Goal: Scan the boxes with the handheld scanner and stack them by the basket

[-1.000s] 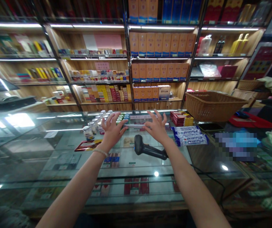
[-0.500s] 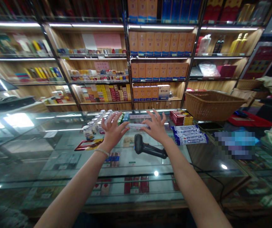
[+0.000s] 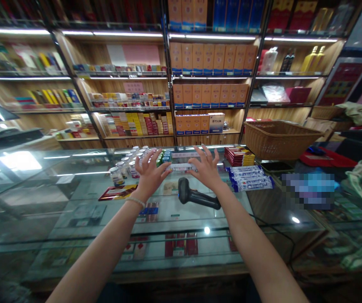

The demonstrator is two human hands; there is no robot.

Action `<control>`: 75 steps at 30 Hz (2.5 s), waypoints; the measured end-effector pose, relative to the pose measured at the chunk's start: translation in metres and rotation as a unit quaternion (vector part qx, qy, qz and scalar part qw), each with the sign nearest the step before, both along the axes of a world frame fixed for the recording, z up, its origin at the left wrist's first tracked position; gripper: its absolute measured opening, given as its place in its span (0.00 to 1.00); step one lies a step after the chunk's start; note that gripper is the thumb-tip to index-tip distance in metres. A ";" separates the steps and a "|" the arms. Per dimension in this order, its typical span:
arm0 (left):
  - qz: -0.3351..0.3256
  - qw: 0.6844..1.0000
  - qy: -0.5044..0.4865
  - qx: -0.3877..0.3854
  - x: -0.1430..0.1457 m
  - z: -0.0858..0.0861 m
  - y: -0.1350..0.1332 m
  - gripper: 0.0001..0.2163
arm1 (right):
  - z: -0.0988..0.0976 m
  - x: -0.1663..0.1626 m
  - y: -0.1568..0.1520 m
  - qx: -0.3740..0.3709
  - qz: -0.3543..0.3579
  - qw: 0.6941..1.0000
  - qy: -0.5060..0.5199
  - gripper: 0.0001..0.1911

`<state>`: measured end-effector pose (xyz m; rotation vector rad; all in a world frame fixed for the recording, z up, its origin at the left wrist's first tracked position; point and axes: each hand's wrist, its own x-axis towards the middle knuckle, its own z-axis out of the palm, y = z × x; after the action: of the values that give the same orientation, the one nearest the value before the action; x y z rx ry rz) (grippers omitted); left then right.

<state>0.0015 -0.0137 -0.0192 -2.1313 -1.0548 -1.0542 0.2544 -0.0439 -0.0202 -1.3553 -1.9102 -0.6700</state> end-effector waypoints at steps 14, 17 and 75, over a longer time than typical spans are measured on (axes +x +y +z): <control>0.004 1.000 -0.020 -0.005 -0.004 -0.001 0.002 0.08 | 0.010 0.001 -0.034 -0.045 -0.015 0.996 -0.070 0.26; 0.008 1.000 -0.020 -0.002 -0.004 -0.002 0.002 0.08 | 0.005 0.000 -0.046 -0.055 -0.016 0.996 -0.072 0.26; 0.036 0.999 -0.033 -0.005 -0.010 -0.003 0.004 0.09 | -0.016 -0.028 -0.097 -0.241 -0.103 0.963 0.054 0.18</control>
<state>-0.0084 -0.0093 -0.0223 -2.0618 -1.1615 -1.0944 0.2269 -0.1410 -0.0358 -1.8702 -1.9328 -0.2173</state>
